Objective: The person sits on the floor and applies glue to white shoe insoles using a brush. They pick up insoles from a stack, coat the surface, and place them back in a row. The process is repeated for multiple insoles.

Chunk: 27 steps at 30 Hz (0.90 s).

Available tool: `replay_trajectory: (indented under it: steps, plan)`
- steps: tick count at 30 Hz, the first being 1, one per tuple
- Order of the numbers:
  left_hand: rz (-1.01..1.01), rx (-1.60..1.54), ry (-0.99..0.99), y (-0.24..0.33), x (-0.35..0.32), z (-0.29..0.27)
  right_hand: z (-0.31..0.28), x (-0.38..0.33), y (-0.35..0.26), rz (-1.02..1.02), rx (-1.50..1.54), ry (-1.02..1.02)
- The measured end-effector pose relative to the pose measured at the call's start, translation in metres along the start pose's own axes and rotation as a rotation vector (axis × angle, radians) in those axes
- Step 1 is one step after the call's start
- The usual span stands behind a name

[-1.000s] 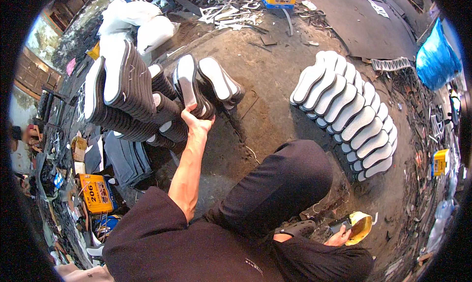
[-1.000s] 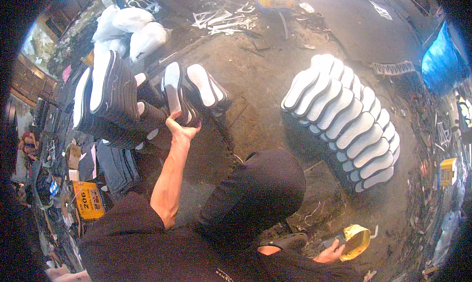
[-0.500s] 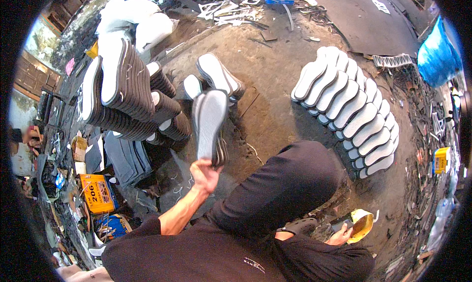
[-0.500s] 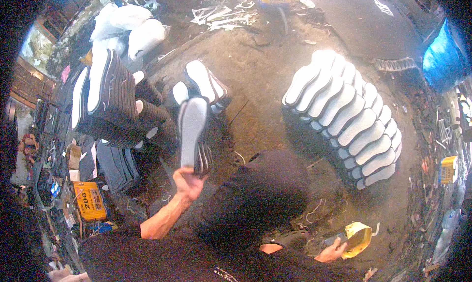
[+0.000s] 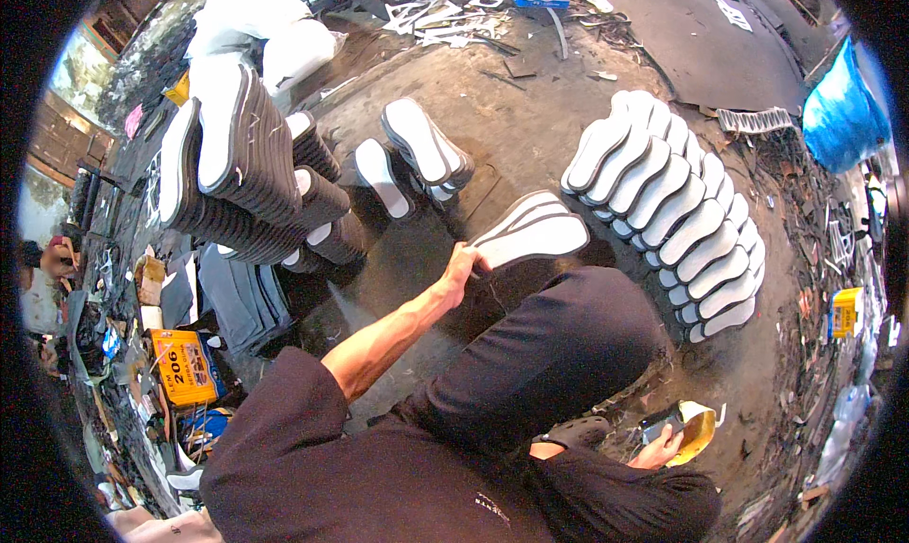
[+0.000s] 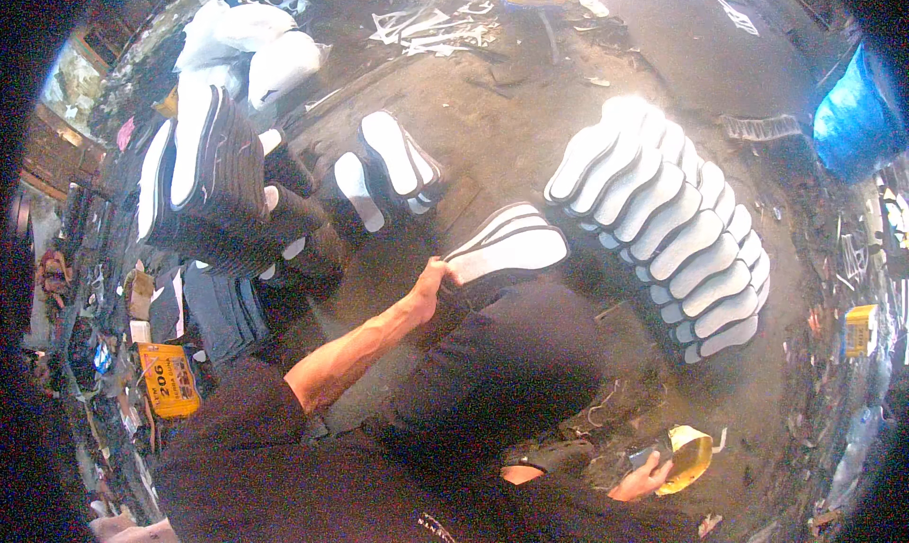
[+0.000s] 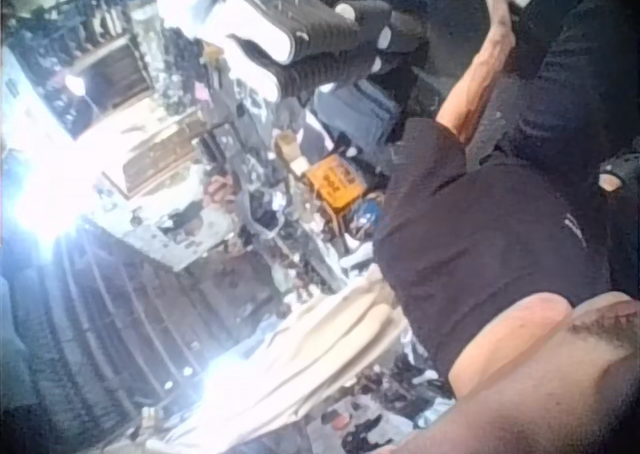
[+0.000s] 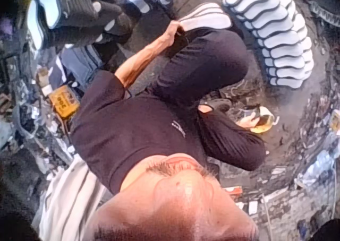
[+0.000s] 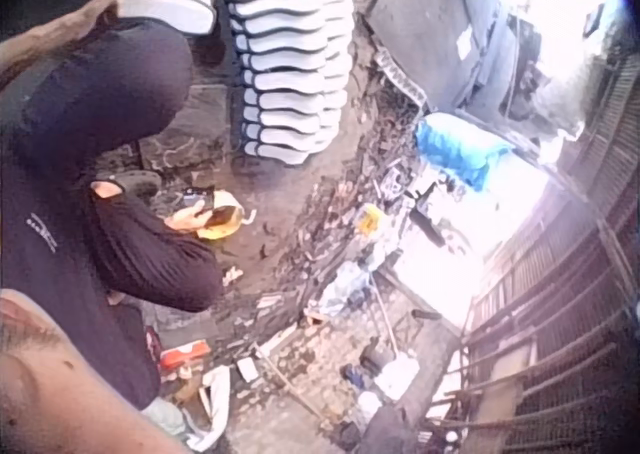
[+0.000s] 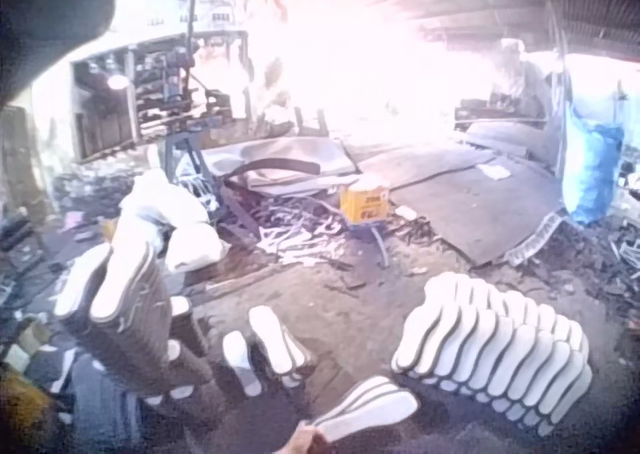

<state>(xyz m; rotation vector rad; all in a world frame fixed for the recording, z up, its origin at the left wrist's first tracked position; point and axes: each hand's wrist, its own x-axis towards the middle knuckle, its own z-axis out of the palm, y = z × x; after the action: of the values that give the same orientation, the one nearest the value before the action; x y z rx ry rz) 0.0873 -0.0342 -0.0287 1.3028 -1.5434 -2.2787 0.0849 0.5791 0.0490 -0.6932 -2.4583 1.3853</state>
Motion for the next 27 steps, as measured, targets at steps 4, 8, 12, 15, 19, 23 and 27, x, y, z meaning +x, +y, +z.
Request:
replay_trajectory:
  steps: [4,8,12,15,19,23,27]
  plan:
    - [0.146,0.456,0.242,0.017,0.013,0.013,-0.014,0.001,0.006,-0.036,-0.158,0.075]
    - [0.699,0.804,0.282,0.017,-0.016,0.007,-0.018,-0.008,0.006,0.034,-0.176,0.036]
    - [0.888,0.742,0.403,0.028,-0.031,-0.003,-0.020,-0.002,0.001,0.057,-0.072,0.057]
    - [0.696,0.529,1.003,0.029,0.034,-0.052,-0.010,-0.006,-0.005,0.079,-0.080,0.059]
    - [0.019,0.371,1.097,0.060,0.121,-0.080,-0.018,0.000,-0.011,0.048,-0.120,0.049]
    - [-0.354,0.175,1.206,0.076,0.199,-0.139,-0.012,-0.009,-0.007,0.068,-0.138,-0.001]
    - [-0.215,0.000,1.243,0.080,0.228,-0.150,-0.021,0.001,0.013,0.046,-0.169,-0.014]
